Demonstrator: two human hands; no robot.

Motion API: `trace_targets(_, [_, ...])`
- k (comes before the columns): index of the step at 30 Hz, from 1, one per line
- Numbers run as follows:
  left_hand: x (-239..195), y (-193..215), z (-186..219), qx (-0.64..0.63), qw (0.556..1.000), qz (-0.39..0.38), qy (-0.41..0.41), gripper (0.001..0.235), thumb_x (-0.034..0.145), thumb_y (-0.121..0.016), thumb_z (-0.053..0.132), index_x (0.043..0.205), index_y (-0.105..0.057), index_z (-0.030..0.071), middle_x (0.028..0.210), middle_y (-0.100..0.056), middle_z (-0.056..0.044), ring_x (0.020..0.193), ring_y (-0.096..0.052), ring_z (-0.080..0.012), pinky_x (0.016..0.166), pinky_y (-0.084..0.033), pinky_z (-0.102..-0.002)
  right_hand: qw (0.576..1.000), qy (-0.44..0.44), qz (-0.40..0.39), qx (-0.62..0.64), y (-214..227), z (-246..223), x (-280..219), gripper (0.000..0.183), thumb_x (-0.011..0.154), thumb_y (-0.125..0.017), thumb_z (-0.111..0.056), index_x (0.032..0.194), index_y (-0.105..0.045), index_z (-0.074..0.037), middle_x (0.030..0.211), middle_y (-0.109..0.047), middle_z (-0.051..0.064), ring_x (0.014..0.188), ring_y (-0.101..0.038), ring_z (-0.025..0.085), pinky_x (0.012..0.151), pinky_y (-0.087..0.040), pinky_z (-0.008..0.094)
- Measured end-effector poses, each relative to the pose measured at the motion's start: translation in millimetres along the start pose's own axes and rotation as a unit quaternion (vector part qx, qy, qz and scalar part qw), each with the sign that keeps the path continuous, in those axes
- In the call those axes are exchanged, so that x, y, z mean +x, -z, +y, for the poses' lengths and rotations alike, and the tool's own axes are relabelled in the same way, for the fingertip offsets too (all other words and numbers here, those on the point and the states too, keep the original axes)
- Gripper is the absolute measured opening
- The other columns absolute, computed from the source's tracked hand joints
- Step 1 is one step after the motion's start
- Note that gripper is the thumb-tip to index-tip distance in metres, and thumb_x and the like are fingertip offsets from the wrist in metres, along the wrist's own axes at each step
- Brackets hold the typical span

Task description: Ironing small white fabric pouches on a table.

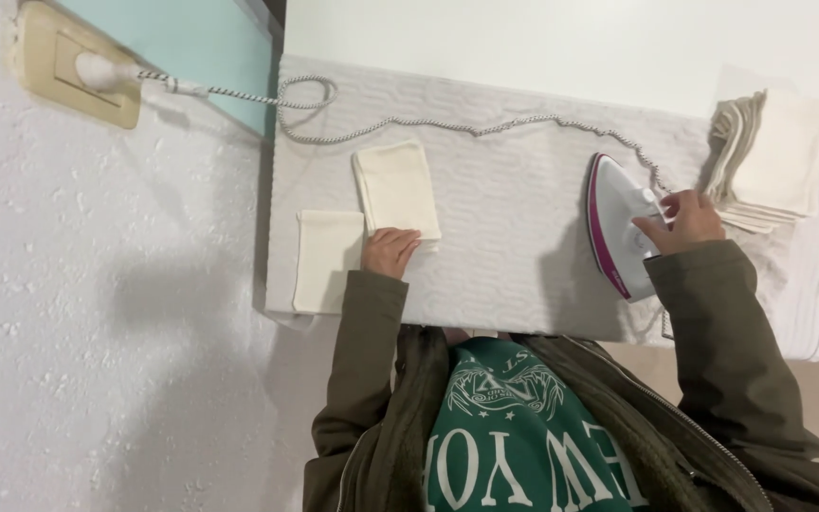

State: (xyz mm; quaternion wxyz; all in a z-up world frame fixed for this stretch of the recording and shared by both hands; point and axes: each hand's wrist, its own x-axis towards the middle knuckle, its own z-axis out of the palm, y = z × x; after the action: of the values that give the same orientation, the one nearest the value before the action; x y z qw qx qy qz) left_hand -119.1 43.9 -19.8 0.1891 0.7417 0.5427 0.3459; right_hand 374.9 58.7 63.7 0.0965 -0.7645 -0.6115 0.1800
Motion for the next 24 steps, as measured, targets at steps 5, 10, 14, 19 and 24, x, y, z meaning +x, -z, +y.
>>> trace_targets(5, [3,-3,-7,-0.009,1.0,-0.015,0.01,0.015,0.087,-0.079,0.009,0.101,-0.08,0.005,0.101,-0.078,-0.009,0.095,-0.068,-0.0278,0.084,-0.055,-0.039,0.993,-0.041,-0.114,-0.005,-6,17,18,0.068,0.087,-0.082,-0.049,0.12,-0.065,0.007,0.103,-0.074,0.026,0.089,-0.074,0.036,0.082,-0.059,0.046])
trace_targets(10, [9,9,17,0.019,1.0,-0.017,0.012,0.015,0.087,-0.078,0.007,0.102,-0.079,0.005,0.102,-0.077,-0.01,0.098,-0.068,-0.0288,0.087,-0.055,-0.039,0.99,-0.04,-0.136,-0.004,-12,14,21,0.068,0.091,-0.079,-0.05,0.122,-0.063,0.008,0.097,-0.074,0.027,0.084,-0.075,0.036,0.078,-0.06,0.046])
trace_targets(14, [17,12,34,0.072,0.997,-0.028,0.011,0.016,0.083,-0.078,0.007,0.099,-0.078,0.005,0.101,-0.076,-0.009,0.098,-0.069,-0.029,0.087,-0.053,-0.042,0.97,-0.114,-0.189,0.103,5,-13,14,0.059,0.095,-0.073,-0.04,0.126,-0.057,0.008,0.083,-0.077,0.022,0.07,-0.076,0.03,0.067,-0.061,0.042])
trace_targets(19, [8,-4,18,0.057,0.998,-0.033,-0.004,0.016,0.091,-0.073,0.003,0.106,-0.077,0.004,0.104,-0.074,-0.009,0.098,-0.069,-0.0278,0.089,-0.055,-0.041,0.966,-0.127,-0.195,0.115,4,-11,14,0.058,0.096,-0.073,-0.038,0.127,-0.055,0.007,0.082,-0.074,0.019,0.067,-0.075,0.027,0.062,-0.062,0.041])
trace_targets(24, [2,-13,7,0.056,0.998,0.01,-0.041,0.016,0.087,-0.063,-0.007,0.094,-0.069,0.006,0.113,-0.074,-0.012,0.107,-0.07,-0.03,0.091,-0.057,-0.04,0.971,-0.105,-0.183,0.116,2,-10,14,0.058,0.094,-0.074,-0.038,0.126,-0.056,0.007,0.08,-0.075,0.02,0.066,-0.076,0.027,0.064,-0.061,0.042])
